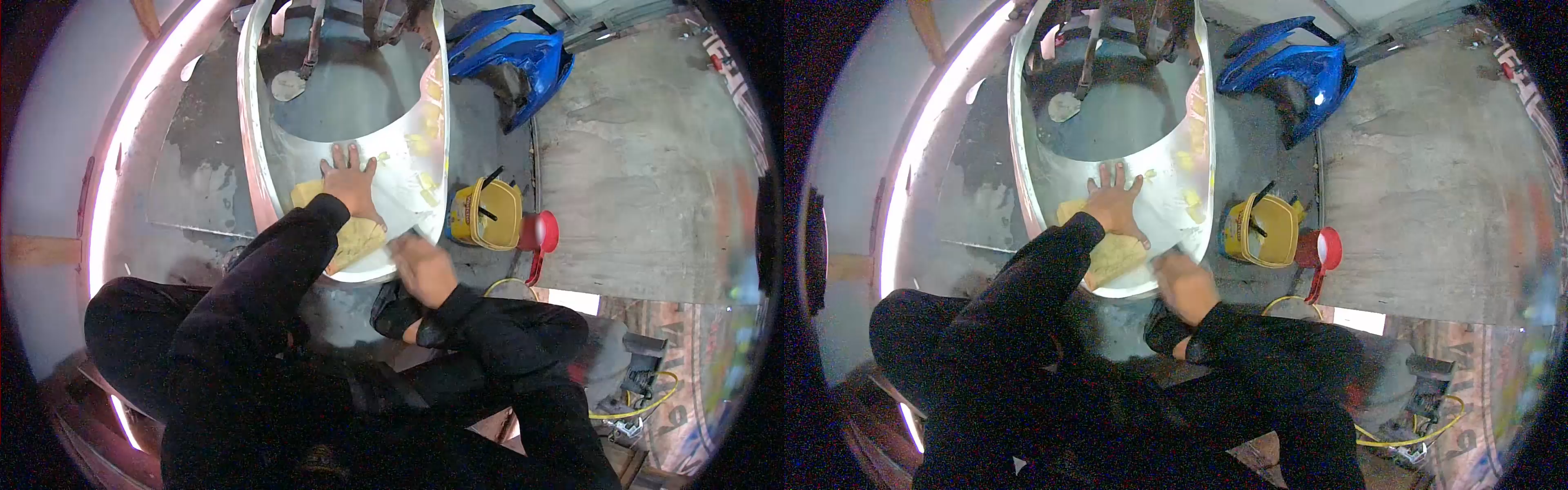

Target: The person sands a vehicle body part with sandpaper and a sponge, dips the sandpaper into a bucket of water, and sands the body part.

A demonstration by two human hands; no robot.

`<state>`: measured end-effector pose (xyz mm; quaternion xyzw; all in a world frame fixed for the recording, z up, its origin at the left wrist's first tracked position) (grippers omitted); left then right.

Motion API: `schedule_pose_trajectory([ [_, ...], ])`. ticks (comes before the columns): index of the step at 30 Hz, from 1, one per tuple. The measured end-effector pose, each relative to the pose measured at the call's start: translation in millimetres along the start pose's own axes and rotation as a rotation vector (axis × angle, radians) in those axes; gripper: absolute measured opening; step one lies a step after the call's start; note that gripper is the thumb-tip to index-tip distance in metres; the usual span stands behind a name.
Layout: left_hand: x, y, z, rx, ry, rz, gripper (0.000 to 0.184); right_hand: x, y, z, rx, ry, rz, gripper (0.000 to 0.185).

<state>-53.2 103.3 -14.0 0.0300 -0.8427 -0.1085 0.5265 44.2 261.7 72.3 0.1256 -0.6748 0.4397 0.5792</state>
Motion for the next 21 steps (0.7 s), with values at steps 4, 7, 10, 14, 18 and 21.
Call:
schedule_pose_trajectory([
  [4, 1, 1, -3, 0.002, -0.022, 0.017, 0.149, -11, -7, -10, 0.056, 0.053, -0.08, 0.027],
  [7, 0, -1, 1, -0.012, -0.049, 0.028, 0.153, -3, -11, -5, 0.109, 0.061, -0.119, 0.022],
  [10, -5, 2, -1, -0.009, -0.055, 0.015, 0.151, -2, 19, 1, -0.146, -0.042, -0.073, 0.017],
  [14, -1, 0, 2, -0.01, -0.041, 0.013, 0.152, -8, -7, -12, -0.009, -0.03, -0.087, 0.02],
  [18, -1, 1, 0, -0.011, -0.069, 0.027, 0.154, 7, -7, -12, -0.049, -0.01, 0.034, 0.034],
  [21, 1, 1, 0, -0.012, -0.076, 0.034, 0.153, 4, -14, -18, -0.042, 0.006, 0.029, 0.04],
])
Point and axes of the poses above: each hand's wrist, its own z-axis towards the middle knuckle, its own x-axis out of the back of the hand, y = z × x, the point moved 7 cm from there along z, towards the middle knuckle, and after that the axes turned 5 degrees about z, right-handed, at the moved point
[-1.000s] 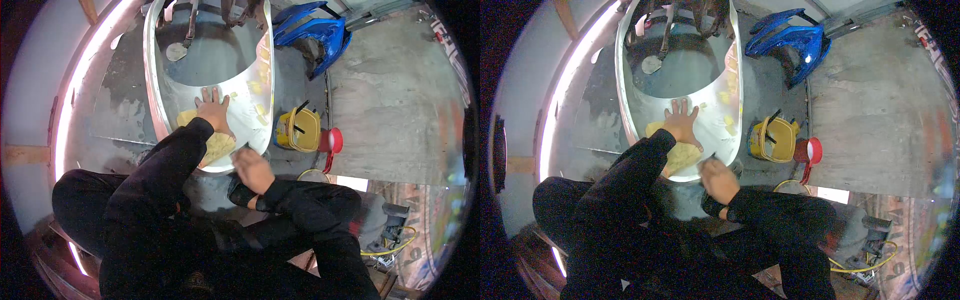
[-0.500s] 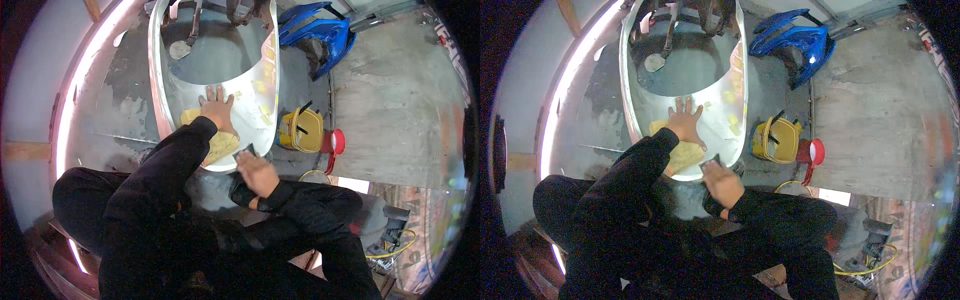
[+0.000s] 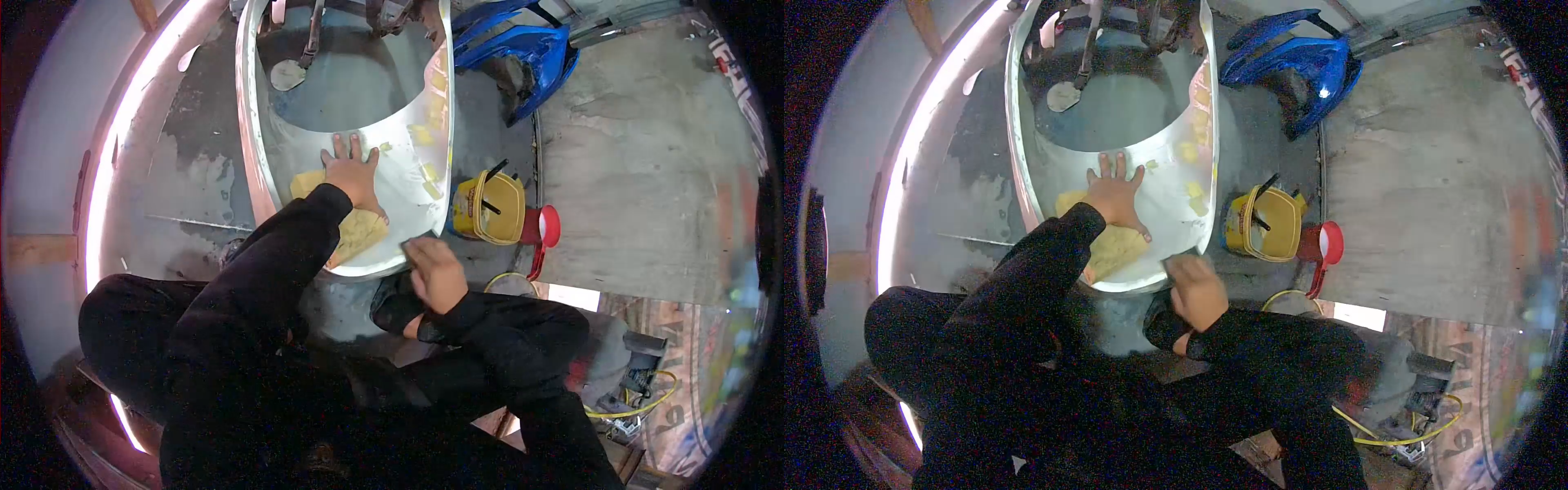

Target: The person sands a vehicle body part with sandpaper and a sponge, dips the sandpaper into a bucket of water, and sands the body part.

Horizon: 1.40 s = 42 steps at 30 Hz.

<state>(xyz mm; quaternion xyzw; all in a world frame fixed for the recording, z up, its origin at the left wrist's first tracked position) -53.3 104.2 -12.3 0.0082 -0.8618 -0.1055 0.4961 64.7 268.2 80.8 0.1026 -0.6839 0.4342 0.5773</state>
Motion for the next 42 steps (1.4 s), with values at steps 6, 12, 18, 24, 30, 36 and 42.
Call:
schedule_pose_trajectory([
  [6, -1, -1, 1, 0.006, 0.071, -0.023, 0.148, -9, -9, -6, 0.041, 0.021, 0.031, 0.041],
  [12, 1, 0, 0, 0.002, 0.063, -0.02, 0.148, -11, -22, -3, 0.122, -0.009, -0.065, 0.039],
  [18, 0, 0, -1, -0.001, 0.057, -0.023, 0.149, -5, 8, 4, -0.057, 0.085, -0.153, 0.041],
  [24, 1, -1, -2, -0.002, 0.057, -0.026, 0.15, 3, 27, 5, -0.153, 0.141, -0.196, 0.04],
  [30, 1, -1, 2, 0.005, 0.04, 0.003, 0.154, -9, 14, -2, -0.044, 0.045, -0.174, 0.034],
  [36, 0, 2, 0, -0.008, 0.08, -0.05, 0.148, -10, -15, -2, 0.062, 0.075, -0.042, 0.032],
  [42, 2, 1, -2, 0.001, 0.06, -0.028, 0.149, -12, -18, -3, 0.036, 0.021, -0.05, 0.033],
])
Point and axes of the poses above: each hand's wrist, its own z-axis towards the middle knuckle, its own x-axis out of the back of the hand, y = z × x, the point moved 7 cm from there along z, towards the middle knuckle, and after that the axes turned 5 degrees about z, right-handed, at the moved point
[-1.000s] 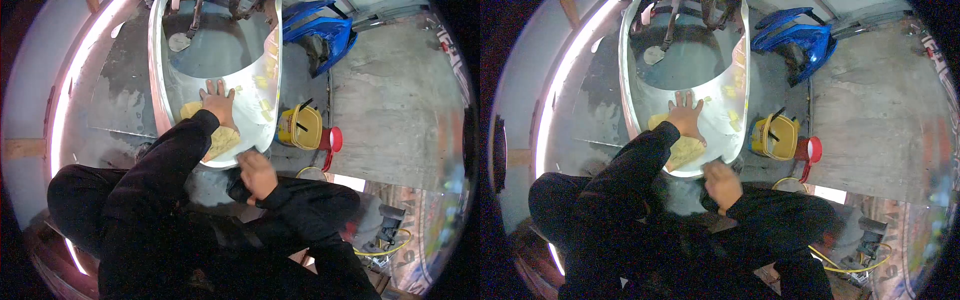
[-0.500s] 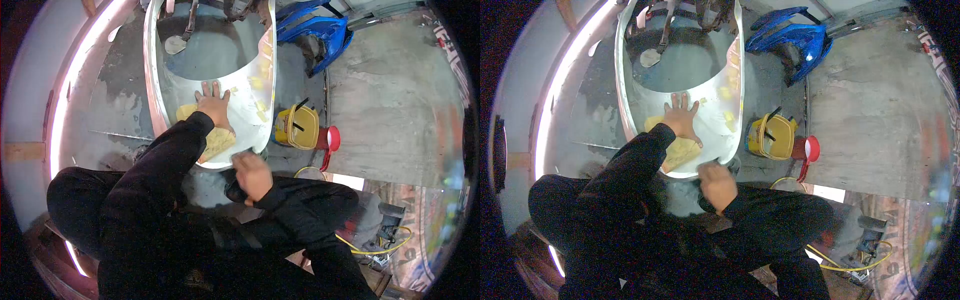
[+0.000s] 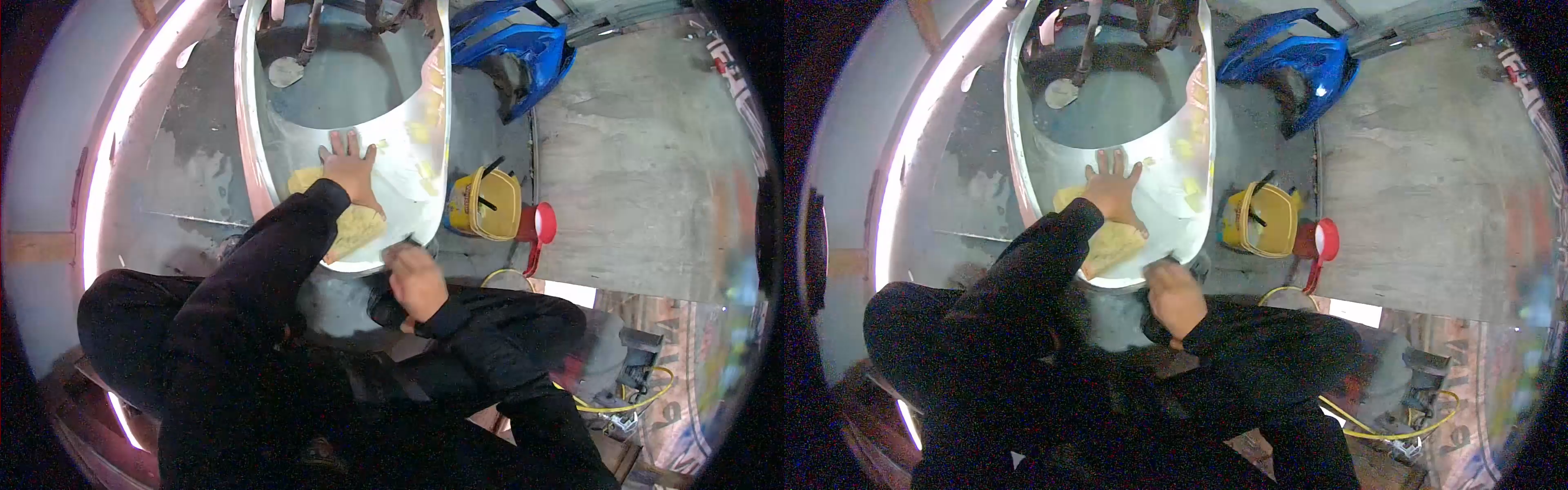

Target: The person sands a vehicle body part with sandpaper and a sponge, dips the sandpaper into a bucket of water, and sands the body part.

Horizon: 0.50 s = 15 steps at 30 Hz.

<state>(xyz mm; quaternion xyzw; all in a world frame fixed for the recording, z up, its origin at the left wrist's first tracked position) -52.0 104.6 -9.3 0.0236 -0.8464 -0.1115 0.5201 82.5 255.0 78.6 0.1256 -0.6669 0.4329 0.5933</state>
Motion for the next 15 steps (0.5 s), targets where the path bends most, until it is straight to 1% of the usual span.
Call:
schedule_pose_trajectory([
  [1, -1, -1, 1, 0.002, 0.001, 0.008, 0.149, 0, 0, 0, 0.022, -0.004, 0.053, 0.035],
  [4, -4, -2, 2, -0.016, -0.013, -0.004, 0.154, 15, 56, 4, -0.157, 0.108, -0.105, 0.037],
  [5, -6, -2, 1, -0.011, -0.025, 0.009, 0.154, 5, 59, 3, -0.166, 0.056, -0.197, 0.034],
  [8, -2, -1, 5, -0.002, -0.023, 0.015, 0.154, -6, -4, 0, 0.048, -0.003, 0.008, 0.032],
  [9, -2, -1, 5, -0.008, -0.018, 0.009, 0.154, -9, 16, -3, -0.096, -0.033, 0.06, 0.032],
  [10, -3, -2, 1, -0.014, -0.017, 0.005, 0.154, -2, 33, 1, -0.18, -0.062, -0.02, 0.029],
  [11, -2, -1, 0, -0.011, 0.003, -0.017, 0.149, 9, 41, 12, -0.129, 0.044, -0.043, 0.027],
  [12, -6, -1, -2, -0.01, -0.023, -0.007, 0.15, 19, 43, 14, -0.086, 0.146, -0.067, 0.024],
  [13, -7, -1, -1, -0.011, -0.044, 0.002, 0.152, 2, 37, 8, -0.158, 0.01, -0.152, 0.019],
  [14, -4, -2, 3, -0.007, -0.054, 0.009, 0.153, -2, 15, 3, -0.021, 0.028, -0.091, 0.019],
  [15, -4, -1, 3, -0.008, -0.061, 0.028, 0.153, 0, 11, 1, 0.023, 0.046, -0.048, 0.02],
])
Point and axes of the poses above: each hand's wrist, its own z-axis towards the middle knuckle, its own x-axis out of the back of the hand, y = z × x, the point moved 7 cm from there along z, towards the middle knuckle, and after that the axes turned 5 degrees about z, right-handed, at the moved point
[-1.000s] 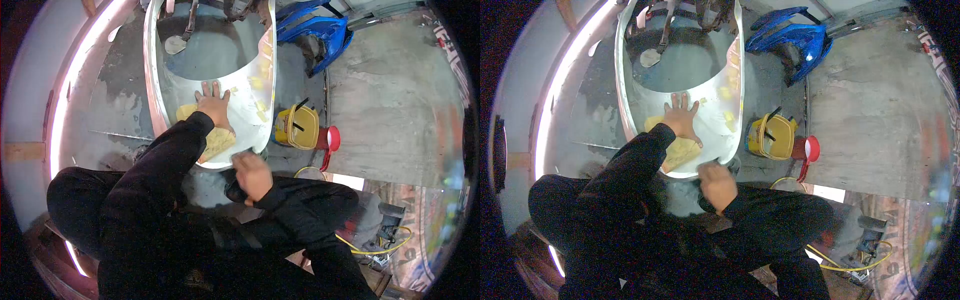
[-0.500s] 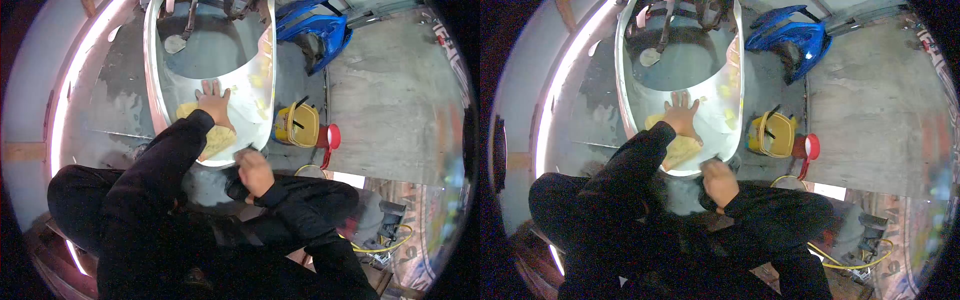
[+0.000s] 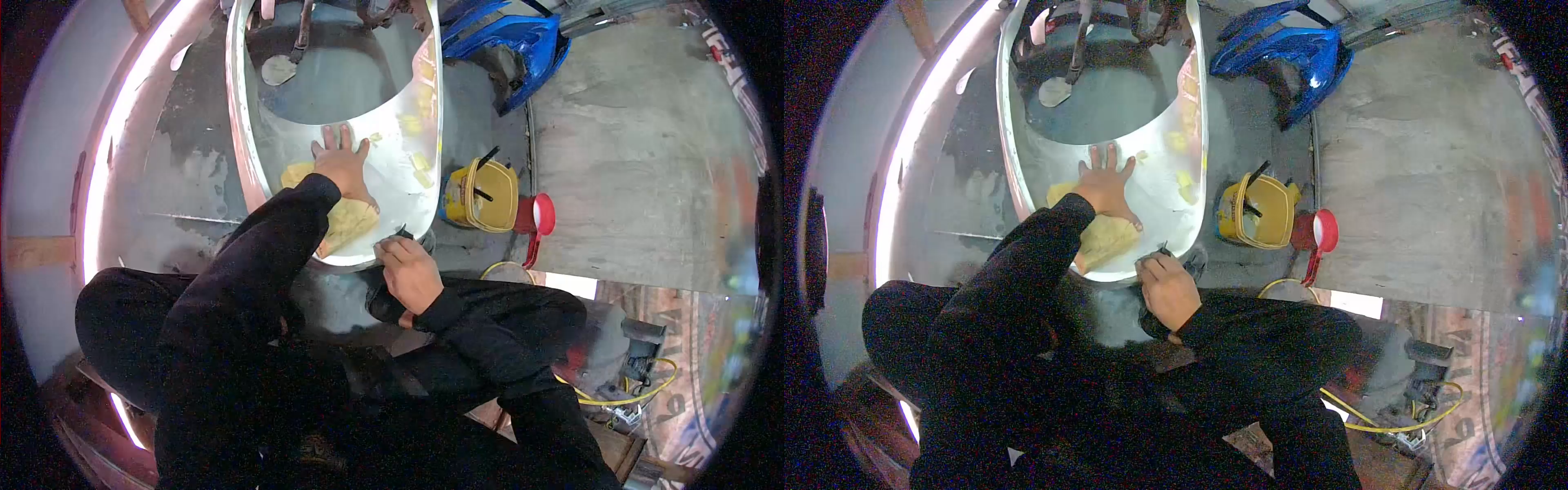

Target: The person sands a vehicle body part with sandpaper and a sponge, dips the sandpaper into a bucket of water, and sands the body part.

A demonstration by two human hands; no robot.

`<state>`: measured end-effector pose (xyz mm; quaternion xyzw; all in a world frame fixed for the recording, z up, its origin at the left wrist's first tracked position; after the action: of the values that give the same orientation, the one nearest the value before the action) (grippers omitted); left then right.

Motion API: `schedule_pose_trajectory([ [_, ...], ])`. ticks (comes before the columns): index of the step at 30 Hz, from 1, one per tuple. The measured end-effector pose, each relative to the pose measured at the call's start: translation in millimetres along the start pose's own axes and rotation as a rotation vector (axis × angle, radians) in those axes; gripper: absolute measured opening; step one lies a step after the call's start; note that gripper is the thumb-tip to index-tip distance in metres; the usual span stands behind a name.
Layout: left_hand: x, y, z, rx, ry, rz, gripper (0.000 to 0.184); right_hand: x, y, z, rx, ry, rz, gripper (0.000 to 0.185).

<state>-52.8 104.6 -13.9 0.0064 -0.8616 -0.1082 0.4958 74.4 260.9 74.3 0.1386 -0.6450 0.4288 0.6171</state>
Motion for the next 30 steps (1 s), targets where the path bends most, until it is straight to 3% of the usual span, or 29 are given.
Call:
schedule_pose_trajectory([
  [1, 1, 2, -1, -0.011, 0.008, -0.011, 0.154, 2, -4, 0, 0.042, 0.025, 0.045, 0.022],
  [3, 2, 1, -3, -0.02, 0.025, -0.027, 0.154, 6, 46, 7, -0.211, -0.067, -0.127, 0.028],
  [4, 1, 0, -2, -0.016, 0.019, -0.022, 0.154, 11, 46, 11, -0.155, 0.018, -0.133, 0.03],
  [7, 2, 1, 0, -0.012, 0.014, -0.02, 0.152, -7, -13, 0, 0.094, -0.049, -0.084, 0.028],
  [8, 2, 1, -3, -0.015, 0.026, -0.034, 0.152, -1, -7, 2, 0.046, -0.031, 0.027, 0.03],
  [9, 3, 0, -4, -0.018, 0.034, -0.032, 0.153, -8, 22, 0, -0.168, -0.173, -0.142, 0.028],
  [11, 2, 0, -3, -0.016, 0.04, -0.027, 0.153, 10, 52, 9, -0.098, 0.099, -0.049, 0.025],
  [12, 2, 1, -3, -0.008, 0.012, -0.021, 0.153, 4, 42, 10, -0.099, 0.006, -0.176, 0.023],
  [13, 2, 1, -2, -0.01, 0.017, -0.015, 0.153, -7, 31, 3, -0.132, -0.086, -0.08, 0.023],
  [15, 1, 1, -1, -0.01, 0.031, -0.013, 0.153, -3, -9, 3, 0.073, -0.081, 0.058, 0.026],
  [17, 0, 1, 0, -0.017, 0.029, -0.025, 0.154, 2, 31, 1, -0.112, -0.055, -0.029, 0.031],
  [19, -2, 1, 1, -0.012, 0.008, -0.021, 0.155, 10, 42, 11, -0.157, -0.015, -0.135, 0.029],
  [22, -1, 3, 3, 0.001, -0.025, -0.012, 0.157, -2, 0, 6, -0.027, -0.112, -0.136, 0.028],
  [25, -1, 2, 7, 0.007, -0.025, -0.007, 0.157, 2, 6, 10, -0.059, -0.138, -0.017, 0.026],
  [27, -3, 3, 7, 0.008, -0.025, -0.003, 0.158, 4, 25, 15, -0.178, -0.269, -0.191, 0.024],
  [30, -5, 4, 7, 0.03, -0.027, 0.016, 0.16, -6, 24, 4, -0.179, -0.192, -0.199, 0.025],
])
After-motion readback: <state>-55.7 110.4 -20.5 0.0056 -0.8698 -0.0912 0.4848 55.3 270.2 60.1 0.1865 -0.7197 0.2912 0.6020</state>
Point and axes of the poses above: each hand's wrist, its own z-axis towards the middle knuckle, its own x-axis out of the back of the hand, y = z × x, the point moved 7 cm from there along z, towards the middle knuckle, and after that the axes turned 5 degrees about z, right-handed, at the moved point
